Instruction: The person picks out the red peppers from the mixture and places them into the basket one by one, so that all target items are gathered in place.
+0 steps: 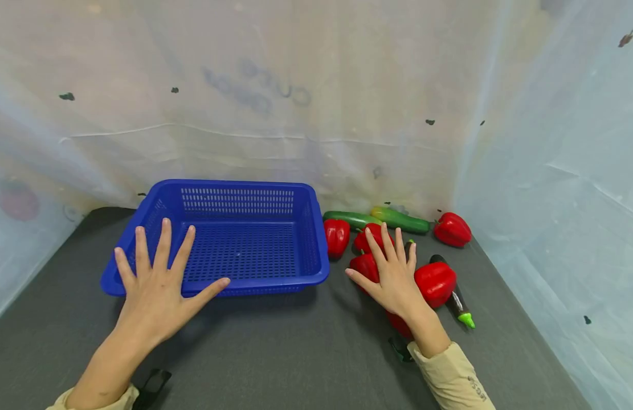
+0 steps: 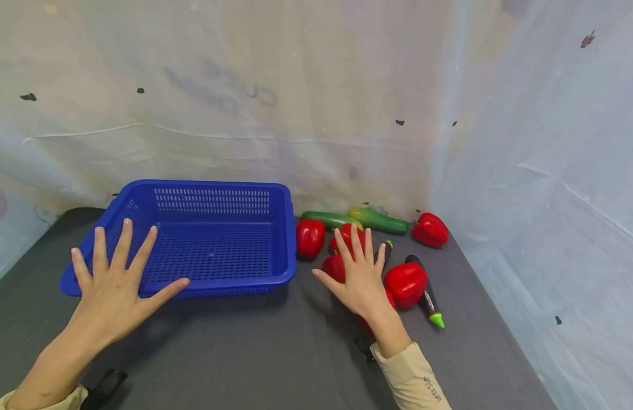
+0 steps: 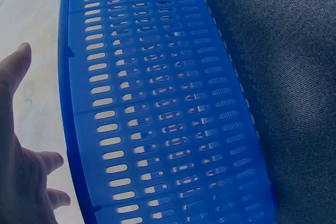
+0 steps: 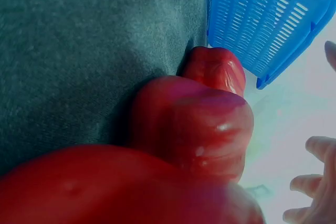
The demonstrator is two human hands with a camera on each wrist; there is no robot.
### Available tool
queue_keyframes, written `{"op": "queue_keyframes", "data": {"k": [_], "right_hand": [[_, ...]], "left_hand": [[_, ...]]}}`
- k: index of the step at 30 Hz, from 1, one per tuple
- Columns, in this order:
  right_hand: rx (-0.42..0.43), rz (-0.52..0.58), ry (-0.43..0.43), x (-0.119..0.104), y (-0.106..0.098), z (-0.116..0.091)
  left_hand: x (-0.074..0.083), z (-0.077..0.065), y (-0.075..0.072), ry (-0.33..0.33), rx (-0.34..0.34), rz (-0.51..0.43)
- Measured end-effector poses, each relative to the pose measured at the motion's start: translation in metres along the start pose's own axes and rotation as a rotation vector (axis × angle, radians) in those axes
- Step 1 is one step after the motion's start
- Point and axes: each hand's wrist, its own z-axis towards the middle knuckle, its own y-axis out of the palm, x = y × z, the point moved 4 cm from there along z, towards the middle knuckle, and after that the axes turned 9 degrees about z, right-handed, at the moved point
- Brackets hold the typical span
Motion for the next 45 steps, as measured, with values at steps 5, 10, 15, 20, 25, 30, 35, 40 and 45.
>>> {"op": "queue_keyframes", "data": {"k": [5,10,15,20,25,30,35,40,45], "right_hand": [[-0.009,0.007,-0.004,-0.001,0.000,0.001],[-0.016,0.017,-0.017,0.000,0.001,0.000],[-0.025,0.057,-0.032,0.001,0.000,-0.002],[-0.061,0.073,-0.072,0.004,0.002,-0.004],[-0.110,0.083,-0.111,0.006,0.002,-0.007],[-0.145,0.094,-0.138,0.009,0.001,-0.008],[-0.165,0.109,-0.154,0.011,-0.002,-0.009],[-0.179,0.128,-0.147,0.012,-0.003,-0.009],[-0.198,0.132,-0.133,0.013,-0.001,-0.010]], "left_hand": [[0.001,-0.002,-0.003,0.014,0.026,-0.014],[0.005,-0.004,-0.010,0.040,0.078,-0.067],[-0.002,-0.004,-0.009,0.012,0.070,-0.050],[-0.017,-0.005,-0.001,-0.020,0.057,-0.030],[-0.033,-0.006,0.001,-0.054,0.060,-0.014],[-0.047,-0.007,0.003,-0.084,0.040,0.001],[-0.058,-0.007,0.005,-0.105,0.016,0.000],[-0.068,-0.010,0.007,-0.113,-0.010,0.005],[-0.081,-0.015,0.007,-0.131,-0.024,-0.017]]}}
